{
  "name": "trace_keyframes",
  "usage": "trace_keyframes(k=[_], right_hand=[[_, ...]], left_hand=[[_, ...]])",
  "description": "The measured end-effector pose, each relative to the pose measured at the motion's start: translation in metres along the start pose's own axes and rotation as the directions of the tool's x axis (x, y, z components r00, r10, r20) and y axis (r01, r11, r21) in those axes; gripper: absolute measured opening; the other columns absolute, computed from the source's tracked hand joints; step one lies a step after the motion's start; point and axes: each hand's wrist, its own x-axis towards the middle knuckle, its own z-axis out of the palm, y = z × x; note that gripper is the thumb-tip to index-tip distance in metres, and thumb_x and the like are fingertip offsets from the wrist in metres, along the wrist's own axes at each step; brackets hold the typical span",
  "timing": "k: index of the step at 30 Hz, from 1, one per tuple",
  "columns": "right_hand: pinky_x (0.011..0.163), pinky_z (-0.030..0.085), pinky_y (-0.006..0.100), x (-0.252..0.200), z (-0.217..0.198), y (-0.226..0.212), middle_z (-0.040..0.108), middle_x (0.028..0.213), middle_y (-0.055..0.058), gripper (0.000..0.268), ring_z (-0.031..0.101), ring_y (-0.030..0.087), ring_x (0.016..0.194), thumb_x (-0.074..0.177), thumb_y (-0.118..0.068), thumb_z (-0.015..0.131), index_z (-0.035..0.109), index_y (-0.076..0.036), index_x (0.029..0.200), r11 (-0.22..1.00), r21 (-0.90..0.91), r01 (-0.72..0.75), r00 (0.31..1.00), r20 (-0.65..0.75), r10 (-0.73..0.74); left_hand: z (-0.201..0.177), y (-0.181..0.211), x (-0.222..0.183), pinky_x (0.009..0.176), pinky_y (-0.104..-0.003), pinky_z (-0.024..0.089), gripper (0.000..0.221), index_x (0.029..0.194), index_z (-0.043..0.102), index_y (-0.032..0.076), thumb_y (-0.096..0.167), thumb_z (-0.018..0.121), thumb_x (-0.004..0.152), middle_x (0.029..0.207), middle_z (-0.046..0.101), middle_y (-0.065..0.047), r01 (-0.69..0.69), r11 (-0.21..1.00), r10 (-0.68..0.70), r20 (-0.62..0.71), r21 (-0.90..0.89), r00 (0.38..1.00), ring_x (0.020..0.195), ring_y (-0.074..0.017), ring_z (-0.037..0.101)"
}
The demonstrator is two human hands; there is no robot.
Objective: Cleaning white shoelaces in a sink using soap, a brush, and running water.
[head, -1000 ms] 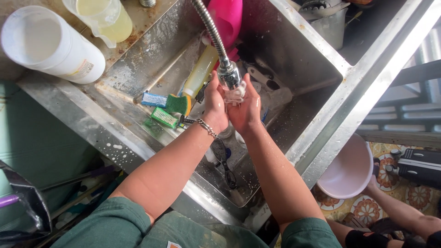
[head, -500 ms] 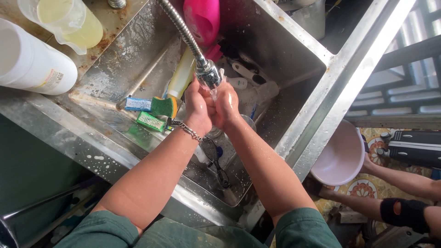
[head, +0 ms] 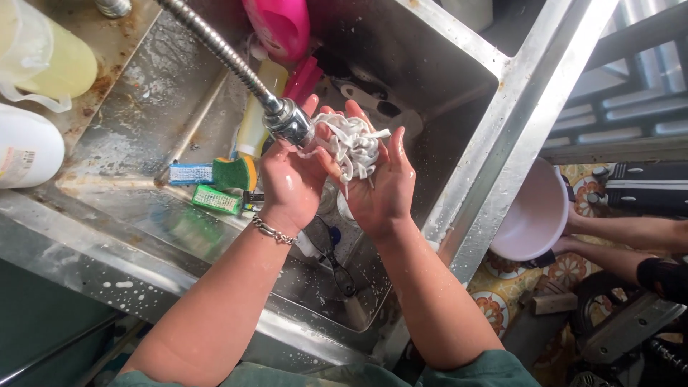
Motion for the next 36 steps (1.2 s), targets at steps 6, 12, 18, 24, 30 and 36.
trace_keyframes(k=[6,12,18,24,30,36], right_hand=[[0.123,0.065,0.072,-0.001,-0.009,-0.004,0.054,0.186,0.040,0.098,0.065,0.058,0.161,0.126,-0.071,0.041,0.045,0.002,0.190,0.996,0.090,-0.031,0.999,0.046,0.027],[0.141,0.046,0.069,-0.005,-0.005,-0.012,0.044,0.192,0.042,0.076,0.054,0.061,0.170,0.126,-0.036,0.051,0.044,0.004,0.190,0.975,0.203,-0.093,0.989,0.132,0.067],[0.129,0.063,0.063,0.011,-0.038,-0.008,0.075,0.158,0.032,0.086,0.083,0.039,0.135,0.114,0.003,0.065,0.038,-0.004,0.196,0.974,-0.219,-0.065,0.997,0.023,0.072],[0.102,0.078,0.061,0.010,-0.011,-0.018,0.079,0.095,0.017,0.074,0.085,0.024,0.091,0.119,-0.008,0.076,0.047,0.003,0.187,0.908,-0.418,-0.020,0.999,0.032,0.037],[0.080,0.080,0.065,0.011,0.000,-0.031,0.092,0.110,0.030,0.054,0.095,0.043,0.095,0.121,-0.042,0.071,0.081,0.007,0.143,0.790,-0.590,-0.169,0.974,-0.222,0.042],[0.066,0.077,0.044,0.021,-0.020,-0.033,0.074,0.077,0.013,0.064,0.082,0.025,0.071,0.117,-0.065,0.073,0.084,-0.004,0.107,0.710,-0.676,-0.196,0.937,-0.342,-0.067]], left_hand=[[-0.018,-0.011,0.012,0.079,-0.012,0.067,0.078,0.188,0.054,0.014,0.037,0.047,0.114,0.157,0.072,-0.017,0.043,0.999,-0.042,-0.031,0.016,0.999,0.117,-0.0082,0.076],[-0.022,-0.015,0.015,0.074,-0.029,0.063,0.118,0.184,0.063,0.013,0.057,0.100,0.081,0.164,0.079,-0.003,0.017,0.998,-0.010,0.097,-0.066,0.995,0.105,-0.0127,0.079],[-0.016,-0.019,0.010,0.126,-0.049,0.072,0.077,0.186,0.057,0.022,0.056,0.071,0.119,0.182,0.065,-0.025,-0.021,0.903,0.018,0.012,0.429,1.000,0.157,-0.0360,0.073],[-0.030,-0.006,0.032,0.095,-0.035,0.078,0.040,0.145,0.081,0.020,0.041,0.095,0.114,0.131,0.089,-0.001,-0.125,0.522,0.342,-0.073,0.844,0.937,0.122,-0.0159,0.088],[-0.033,-0.004,0.032,0.096,-0.056,0.085,0.037,0.144,0.085,0.012,0.024,0.074,0.111,0.122,0.088,-0.016,-0.044,0.924,0.126,-0.194,0.380,0.973,0.109,-0.0372,0.091],[-0.057,-0.017,0.042,0.102,-0.069,0.081,0.042,0.148,0.080,0.009,0.029,0.068,0.113,0.123,0.090,-0.021,0.054,0.979,-0.012,-0.212,0.194,0.977,0.113,-0.0481,0.092]])
